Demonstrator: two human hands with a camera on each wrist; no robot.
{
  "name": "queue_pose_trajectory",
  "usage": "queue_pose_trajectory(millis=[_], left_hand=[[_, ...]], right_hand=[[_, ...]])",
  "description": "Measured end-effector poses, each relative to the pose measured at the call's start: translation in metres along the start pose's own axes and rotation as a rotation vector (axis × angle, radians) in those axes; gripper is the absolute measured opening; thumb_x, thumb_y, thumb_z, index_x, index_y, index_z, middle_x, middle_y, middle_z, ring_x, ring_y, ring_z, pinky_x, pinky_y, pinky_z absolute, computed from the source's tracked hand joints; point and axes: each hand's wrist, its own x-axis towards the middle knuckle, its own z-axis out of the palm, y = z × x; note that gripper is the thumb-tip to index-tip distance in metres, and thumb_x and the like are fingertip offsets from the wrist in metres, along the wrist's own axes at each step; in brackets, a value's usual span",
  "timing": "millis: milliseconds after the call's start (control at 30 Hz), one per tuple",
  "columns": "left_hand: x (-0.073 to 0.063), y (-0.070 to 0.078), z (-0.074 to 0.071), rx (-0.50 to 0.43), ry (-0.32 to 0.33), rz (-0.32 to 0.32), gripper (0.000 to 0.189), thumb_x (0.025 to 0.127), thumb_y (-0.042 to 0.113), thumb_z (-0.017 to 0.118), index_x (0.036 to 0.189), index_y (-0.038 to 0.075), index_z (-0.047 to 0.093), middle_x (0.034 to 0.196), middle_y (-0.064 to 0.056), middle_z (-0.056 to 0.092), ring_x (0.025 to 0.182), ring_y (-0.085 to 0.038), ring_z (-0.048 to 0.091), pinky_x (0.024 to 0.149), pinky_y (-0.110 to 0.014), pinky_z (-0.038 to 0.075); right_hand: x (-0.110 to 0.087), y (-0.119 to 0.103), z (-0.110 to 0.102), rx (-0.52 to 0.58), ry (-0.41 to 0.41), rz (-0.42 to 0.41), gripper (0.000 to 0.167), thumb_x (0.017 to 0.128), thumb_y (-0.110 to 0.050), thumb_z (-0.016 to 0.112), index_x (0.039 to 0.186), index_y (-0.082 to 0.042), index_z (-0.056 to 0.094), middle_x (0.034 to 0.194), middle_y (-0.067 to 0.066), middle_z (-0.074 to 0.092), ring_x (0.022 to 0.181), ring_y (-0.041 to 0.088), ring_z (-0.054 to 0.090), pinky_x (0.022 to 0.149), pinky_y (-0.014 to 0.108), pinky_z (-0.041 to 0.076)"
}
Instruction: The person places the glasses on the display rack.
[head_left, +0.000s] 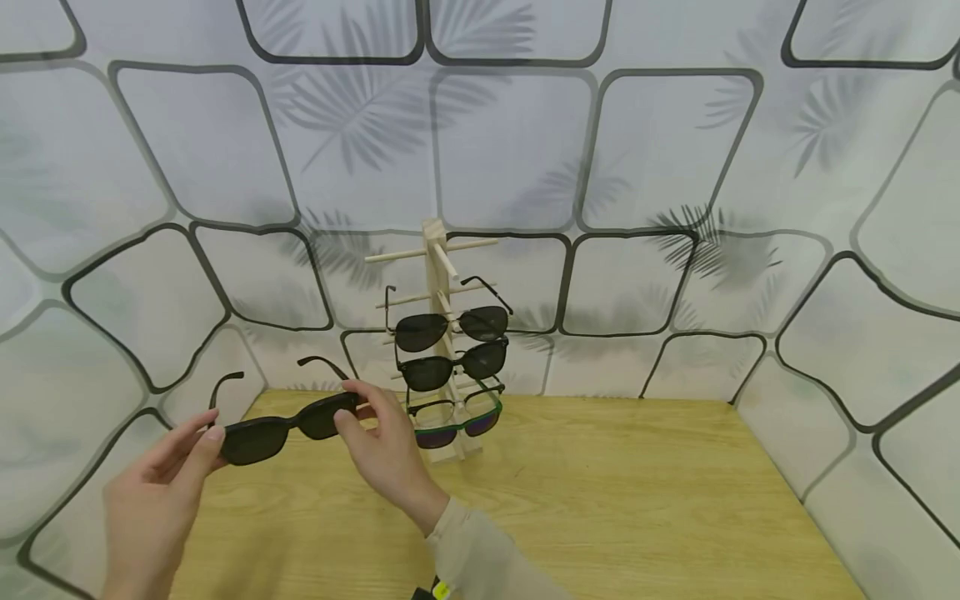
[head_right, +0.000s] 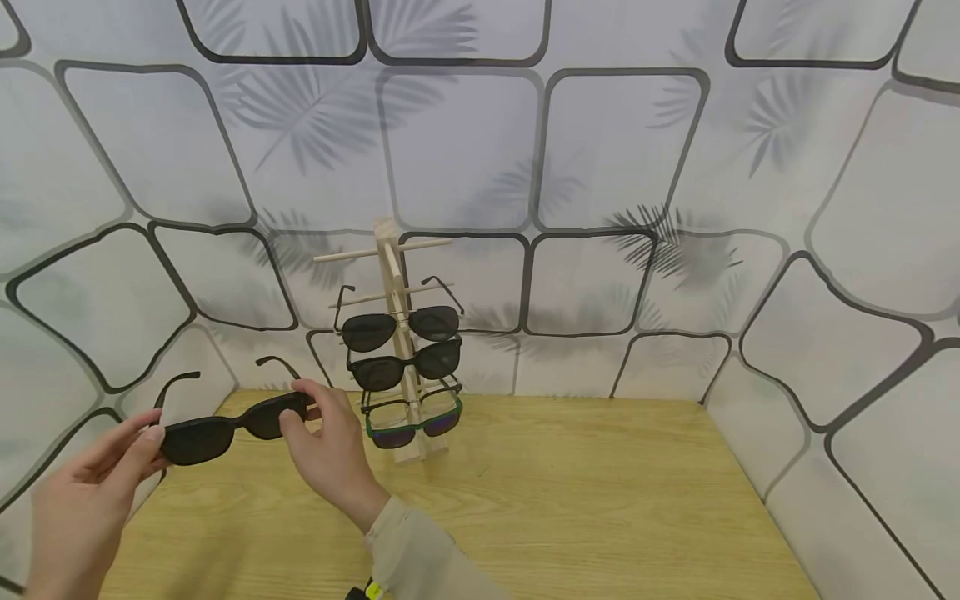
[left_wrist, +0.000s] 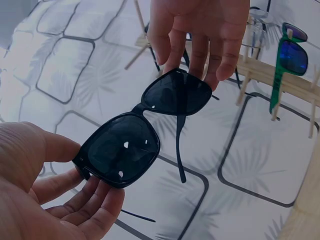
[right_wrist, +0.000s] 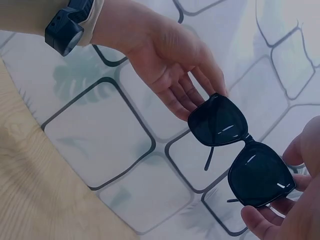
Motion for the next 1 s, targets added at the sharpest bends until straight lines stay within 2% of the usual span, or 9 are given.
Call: queue_pose_trajectory(millis=[167,300,433,600,767,1000], left_hand=[[0.000,0.015,0.001,-0.073,0.021,0.014,0.030,0.094,0.012,0.081,0.124,0.013,0.080,0.082,0.013,0.079,0.066,-0.001,0.074,0.073,-0.006,0.053],[-0.002,0.026,0.003,-0.098,0.045,0.059,0.030,0.093,0.009,0.081,0.123,0.009,0.080,0.082,0.010,0.079,0.064,-0.002,0.073,0.067,-0.008,0.053],[-0.003,0.037,0.006,-0.107,0.061,0.112,0.032,0.092,0.007,0.082,0.124,0.003,0.078,0.083,0.008,0.079,0.064,-0.004,0.073,0.072,-0.009,0.051],[-0.001,0.049,0.010,-0.168,0.062,0.131,0.032,0.091,0.006,0.082,0.123,0.001,0.078,0.084,0.005,0.079,0.065,-0.005,0.075,0.080,-0.008,0.054],[-0.001,0.056,0.012,-0.229,0.060,0.155,0.031,0.091,0.003,0.082,0.121,-0.001,0.078,0.084,0.003,0.080,0.064,-0.007,0.075,0.075,-0.011,0.059],[-0.004,0.066,0.018,-0.328,0.033,0.222,0.031,0.090,-0.003,0.080,0.121,-0.009,0.075,0.086,-0.003,0.081,0.064,-0.011,0.076,0.074,-0.015,0.061]], right_hand=[[0.001,-0.015,-0.005,-0.024,0.003,-0.037,0.044,0.106,-0.033,0.060,0.150,-0.028,0.058,0.134,-0.001,0.058,0.108,0.003,0.057,0.085,0.021,0.052],[0.002,-0.026,-0.010,-0.033,-0.007,-0.071,0.045,0.107,-0.032,0.059,0.152,-0.027,0.056,0.141,0.001,0.057,0.110,0.004,0.057,0.086,0.020,0.052],[0.003,-0.037,-0.016,-0.036,-0.011,-0.123,0.046,0.107,-0.031,0.058,0.153,-0.026,0.055,0.146,0.003,0.055,0.112,0.006,0.056,0.086,0.021,0.053],[0.004,-0.048,-0.023,-0.046,-0.011,-0.176,0.047,0.108,-0.030,0.057,0.154,-0.025,0.054,0.146,0.005,0.055,0.113,0.008,0.056,0.085,0.022,0.054],[0.007,-0.058,-0.028,-0.066,-0.009,-0.211,0.046,0.108,-0.029,0.057,0.153,-0.024,0.054,0.143,0.005,0.056,0.112,0.008,0.057,0.085,0.021,0.055],[0.008,-0.075,-0.039,-0.100,0.006,-0.246,0.047,0.107,-0.029,0.058,0.154,-0.024,0.054,0.145,0.005,0.056,0.114,0.011,0.057,0.084,0.021,0.055]])
